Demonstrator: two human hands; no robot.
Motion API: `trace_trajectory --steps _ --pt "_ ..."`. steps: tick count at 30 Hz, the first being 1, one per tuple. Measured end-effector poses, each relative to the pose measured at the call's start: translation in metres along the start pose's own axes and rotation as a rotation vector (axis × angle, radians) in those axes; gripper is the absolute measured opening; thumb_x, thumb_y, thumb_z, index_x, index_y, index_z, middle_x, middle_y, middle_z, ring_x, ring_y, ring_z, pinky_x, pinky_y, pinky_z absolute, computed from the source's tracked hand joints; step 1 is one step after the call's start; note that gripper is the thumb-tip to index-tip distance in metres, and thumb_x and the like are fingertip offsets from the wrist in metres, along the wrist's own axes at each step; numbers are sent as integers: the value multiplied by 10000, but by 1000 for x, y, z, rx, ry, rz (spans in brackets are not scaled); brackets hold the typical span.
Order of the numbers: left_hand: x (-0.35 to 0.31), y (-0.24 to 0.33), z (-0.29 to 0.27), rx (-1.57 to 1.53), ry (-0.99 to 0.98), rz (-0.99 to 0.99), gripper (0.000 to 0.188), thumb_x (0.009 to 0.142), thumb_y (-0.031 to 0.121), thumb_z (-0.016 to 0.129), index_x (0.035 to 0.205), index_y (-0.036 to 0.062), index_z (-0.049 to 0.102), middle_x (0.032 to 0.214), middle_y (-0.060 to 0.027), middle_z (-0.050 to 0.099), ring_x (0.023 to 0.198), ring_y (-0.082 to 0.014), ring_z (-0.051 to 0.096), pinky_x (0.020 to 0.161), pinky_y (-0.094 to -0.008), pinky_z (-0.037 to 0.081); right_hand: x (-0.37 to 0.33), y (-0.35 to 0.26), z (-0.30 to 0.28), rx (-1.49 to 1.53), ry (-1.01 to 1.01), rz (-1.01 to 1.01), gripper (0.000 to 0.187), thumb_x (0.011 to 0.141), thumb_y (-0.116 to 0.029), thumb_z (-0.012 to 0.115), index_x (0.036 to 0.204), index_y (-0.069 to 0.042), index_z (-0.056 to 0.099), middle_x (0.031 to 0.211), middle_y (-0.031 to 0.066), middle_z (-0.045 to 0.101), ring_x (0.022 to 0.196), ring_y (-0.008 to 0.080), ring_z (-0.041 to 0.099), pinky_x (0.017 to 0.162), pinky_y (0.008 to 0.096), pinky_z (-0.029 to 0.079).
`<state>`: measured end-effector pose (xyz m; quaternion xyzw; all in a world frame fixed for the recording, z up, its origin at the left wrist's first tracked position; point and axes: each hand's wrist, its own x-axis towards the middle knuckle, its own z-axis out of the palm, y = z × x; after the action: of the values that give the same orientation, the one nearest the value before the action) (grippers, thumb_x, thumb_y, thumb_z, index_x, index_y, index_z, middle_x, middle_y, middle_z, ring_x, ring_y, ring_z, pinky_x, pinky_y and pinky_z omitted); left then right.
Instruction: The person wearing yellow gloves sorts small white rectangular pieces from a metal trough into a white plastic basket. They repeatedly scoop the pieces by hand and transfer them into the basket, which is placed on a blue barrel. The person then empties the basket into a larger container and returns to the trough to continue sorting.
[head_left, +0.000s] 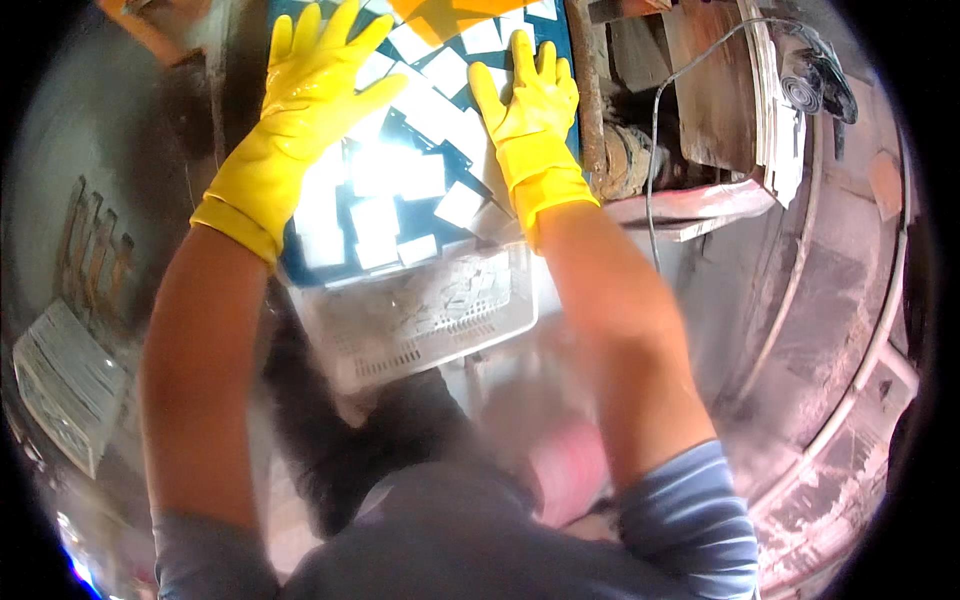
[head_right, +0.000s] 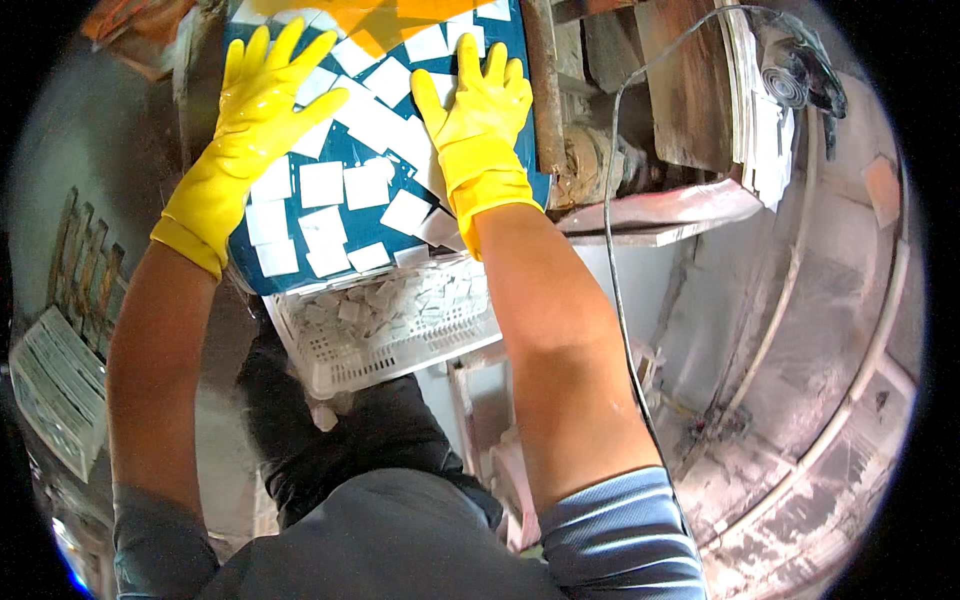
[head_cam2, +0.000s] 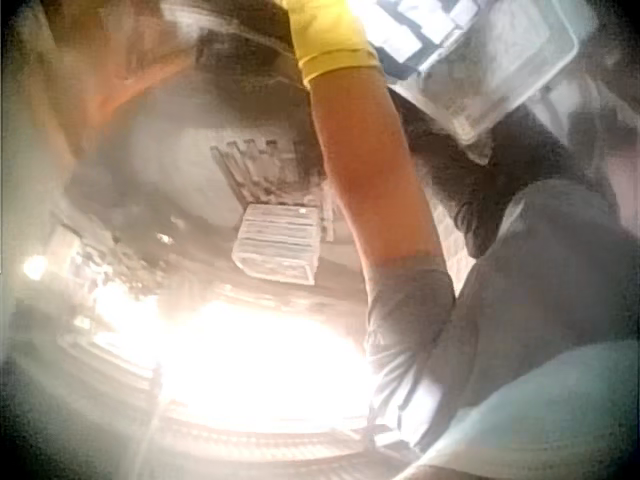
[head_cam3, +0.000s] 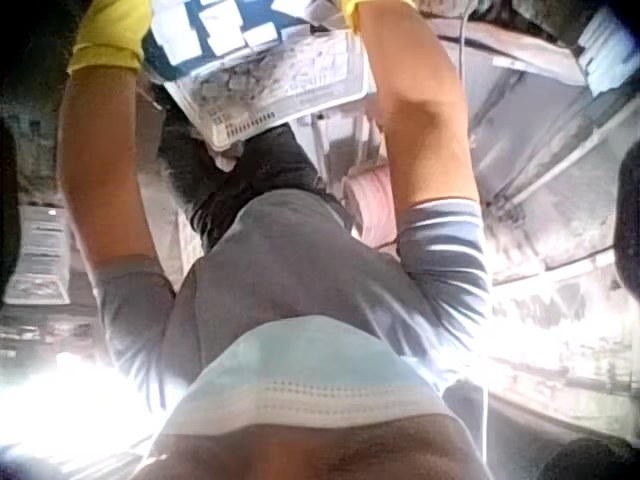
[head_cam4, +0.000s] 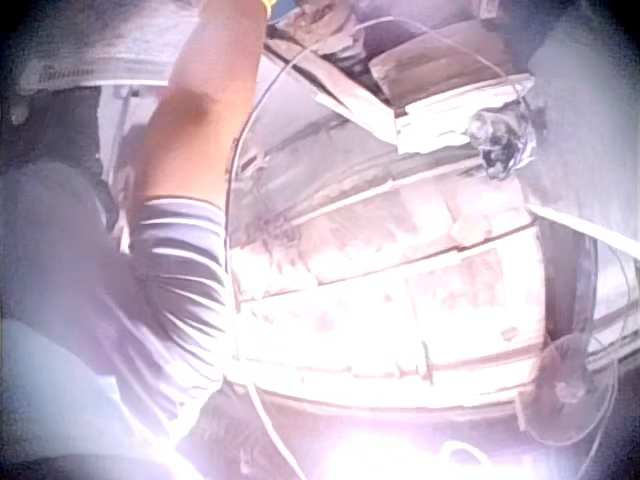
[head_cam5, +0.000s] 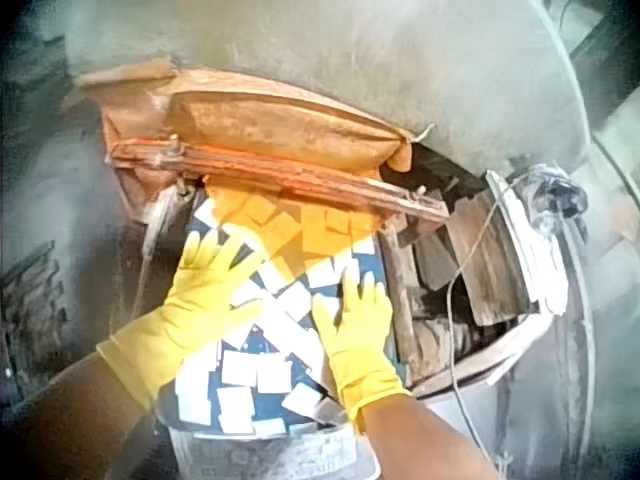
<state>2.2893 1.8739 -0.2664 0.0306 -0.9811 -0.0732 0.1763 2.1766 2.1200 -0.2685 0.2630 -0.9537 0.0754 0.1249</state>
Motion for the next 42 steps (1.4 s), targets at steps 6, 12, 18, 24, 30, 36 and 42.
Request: trace_trajectory --steps 6,12,18,24,30,36,42 --pt "-41 45 -2 146 -12 -104 700 954 641 576 1524 239 515 1617 -154 417 1479 -457 346 1239 -604 94 -15 9 3 24 113 -140 712 944 -675 494 1514 -250 518 1559 225 459 1428 481 394 1200 589 221" --pt "-111 103 -22 11 96 -71 718 895 533 694 1520 222 524 1567 -217 457 1401 -502 421 1204 -640 174 -104 -2 -39 70 106 -191 645 932 -528 597 1477 -185 550 1502 259 499 1353 505 451 1146 636 276" --pt "-201 192 -51 -123 -86 -189 844 838 462 744 1552 130 439 1588 -275 360 1424 -539 339 1180 -685 196 -225 -6 -79 211 -111 -171 752 891 -454 683 1529 -118 468 1520 302 443 1406 550 355 1134 702 243" --pt "-347 231 -50 -400 -691 -378 870 865 486 730 1565 96 392 1614 -266 317 1477 -454 324 1227 -526 243 -391 46 -52 435 -737 -130 756 947 -516 631 1554 -113 432 1550 303 423 1421 475 413 1201 505 323" --pt "-383 193 -75 -298 -452 -277 812 861 413 752 1525 56 450 1582 -279 379 1450 -467 369 1217 -526 277 -515 111 -43 400 -848 -93 788 917 -464 671 1578 -143 388 1524 252 480 1390 449 470 1184 479 362" --pt "-210 108 -101 -202 -36 -202 710 906 296 744 1515 52 472 1581 -248 407 1451 -460 380 1222 -538 271 -397 94 -77 521 -312 91 586 924 -296 719 1428 -38 568 1425 246 580 1349 412 527 1155 464 403" --pt "-88 63 -54 -69 -7 -221 662 966 391 661 1515 70 477 1583 -216 429 1481 -404 363 1252 -509 210 -181 12 -90 557 59 -26 542 905 -226 754 1386 -20 610 1437 278 563 1372 475 488 1168 510 371"
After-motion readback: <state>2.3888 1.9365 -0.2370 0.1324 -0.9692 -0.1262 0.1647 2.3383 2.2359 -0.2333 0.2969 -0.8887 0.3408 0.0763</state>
